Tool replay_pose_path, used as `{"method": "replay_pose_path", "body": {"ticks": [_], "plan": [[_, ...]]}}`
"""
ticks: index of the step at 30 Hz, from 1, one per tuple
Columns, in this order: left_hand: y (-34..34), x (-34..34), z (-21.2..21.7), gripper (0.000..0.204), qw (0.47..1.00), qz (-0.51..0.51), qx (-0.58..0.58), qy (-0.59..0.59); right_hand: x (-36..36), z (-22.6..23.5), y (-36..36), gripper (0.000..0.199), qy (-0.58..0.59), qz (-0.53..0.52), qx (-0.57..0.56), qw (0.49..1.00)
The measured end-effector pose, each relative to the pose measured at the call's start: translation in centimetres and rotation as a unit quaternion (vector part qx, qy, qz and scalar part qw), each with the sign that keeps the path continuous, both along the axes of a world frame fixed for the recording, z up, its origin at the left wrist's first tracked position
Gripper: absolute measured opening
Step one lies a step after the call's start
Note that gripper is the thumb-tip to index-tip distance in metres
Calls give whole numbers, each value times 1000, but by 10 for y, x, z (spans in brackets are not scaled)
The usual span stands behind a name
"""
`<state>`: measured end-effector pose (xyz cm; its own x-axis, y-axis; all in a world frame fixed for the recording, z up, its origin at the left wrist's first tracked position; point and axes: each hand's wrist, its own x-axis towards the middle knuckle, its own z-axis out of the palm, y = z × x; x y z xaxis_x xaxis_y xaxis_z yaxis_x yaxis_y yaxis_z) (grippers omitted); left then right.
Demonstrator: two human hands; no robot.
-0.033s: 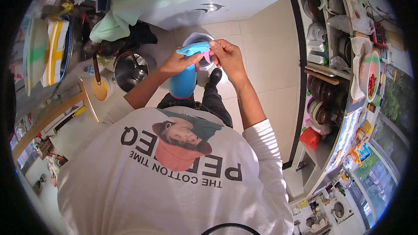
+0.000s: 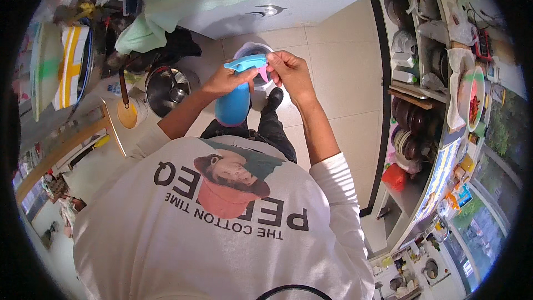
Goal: The person assembles a blue and pink spray bottle by attaching the nozzle and securing the cap. They then fill the bottle with water from a bucket and test the spray mechanism. Finally, they wash a cloth in the bucket.
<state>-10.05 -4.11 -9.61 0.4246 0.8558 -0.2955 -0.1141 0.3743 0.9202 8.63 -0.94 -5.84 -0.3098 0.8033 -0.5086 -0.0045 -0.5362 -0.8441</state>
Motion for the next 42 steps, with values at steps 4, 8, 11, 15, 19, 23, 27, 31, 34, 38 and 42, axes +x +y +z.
{"method": "replay_pose_path", "body": {"ticks": [4, 8, 11, 15, 19, 23, 27, 31, 34, 38, 42], "plan": [[2, -10, 7, 30, 998, -52, 20, 7, -3, 7, -3, 18, 27, 15, 42, 999], [7, -15, 21, 31, 997, -69, 21, 1, -4, 4, -6, 17, 33, 22, 111, 993], [9, -17, 29, 29, 997, -71, 5, -4, -3, 12, -5, 17, -4, 48, 145, 988], [12, -17, 36, 26, 995, -64, 67, 31, -3, 29, -2, 19, -38, 72, 114, 990], [15, -22, 48, 22, 991, -76, 91, 59, 6, 43, 4, 29, -8, 196, 16, 980], [25, -33, 65, 21, 972, -181, 110, 105, 11, 66, 5, 33, -31, 315, 14, 948], [28, -38, 76, 22, 950, -240, 153, 131, 8, 77, 0, 28, -116, 379, 72, 915], [24, -43, 73, 21, 950, -251, 135, 131, 4, 72, -14, 26, -224, 365, 293, 855], [23, -44, 77, 22, 957, -255, 87, 108, 0, 70, -18, 25, -266, 344, 389, 812], [22, -47, 79, 24, 962, -262, 29, 68, -4, 65, -20, 25, -304, 309, 490, 757], [21, -47, 73, 27, 973, -207, 59, 85, -6, 64, -15, 26, -315, 282, 498, 757]]}}
